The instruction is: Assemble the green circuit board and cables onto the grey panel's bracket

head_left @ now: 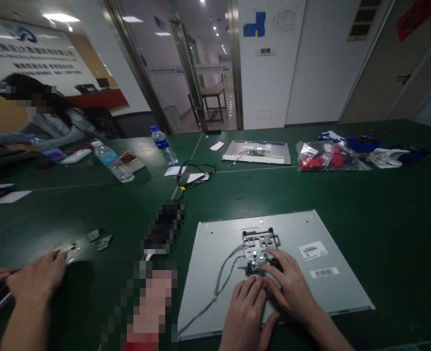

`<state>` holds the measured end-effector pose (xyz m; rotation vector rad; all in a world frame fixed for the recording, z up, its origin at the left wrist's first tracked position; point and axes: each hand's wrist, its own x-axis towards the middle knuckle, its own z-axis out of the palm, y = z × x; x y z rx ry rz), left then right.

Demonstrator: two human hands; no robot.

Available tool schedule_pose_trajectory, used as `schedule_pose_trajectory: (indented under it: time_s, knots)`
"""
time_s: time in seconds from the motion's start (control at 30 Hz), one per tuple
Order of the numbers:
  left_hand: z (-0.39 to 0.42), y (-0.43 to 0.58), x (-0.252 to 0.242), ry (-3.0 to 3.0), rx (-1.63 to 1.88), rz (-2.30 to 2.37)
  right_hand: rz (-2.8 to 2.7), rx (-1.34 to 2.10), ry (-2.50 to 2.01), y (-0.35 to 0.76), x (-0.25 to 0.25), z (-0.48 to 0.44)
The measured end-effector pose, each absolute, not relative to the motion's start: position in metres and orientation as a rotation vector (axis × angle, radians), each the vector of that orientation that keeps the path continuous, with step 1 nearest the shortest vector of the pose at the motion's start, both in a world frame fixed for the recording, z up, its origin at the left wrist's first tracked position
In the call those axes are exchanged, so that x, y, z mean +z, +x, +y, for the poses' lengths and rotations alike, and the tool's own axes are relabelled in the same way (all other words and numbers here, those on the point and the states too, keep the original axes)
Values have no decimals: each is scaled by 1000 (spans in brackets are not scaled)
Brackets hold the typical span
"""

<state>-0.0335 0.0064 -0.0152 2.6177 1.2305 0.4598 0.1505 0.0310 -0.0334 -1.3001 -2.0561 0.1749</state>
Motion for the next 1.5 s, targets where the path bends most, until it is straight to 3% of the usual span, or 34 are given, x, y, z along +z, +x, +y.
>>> schedule_pose_trajectory:
  time_s: [1.5]
  knots:
    - [8, -32, -13, 2598, 404, 1224, -2147, 156, -1368, 146, -38, 34]
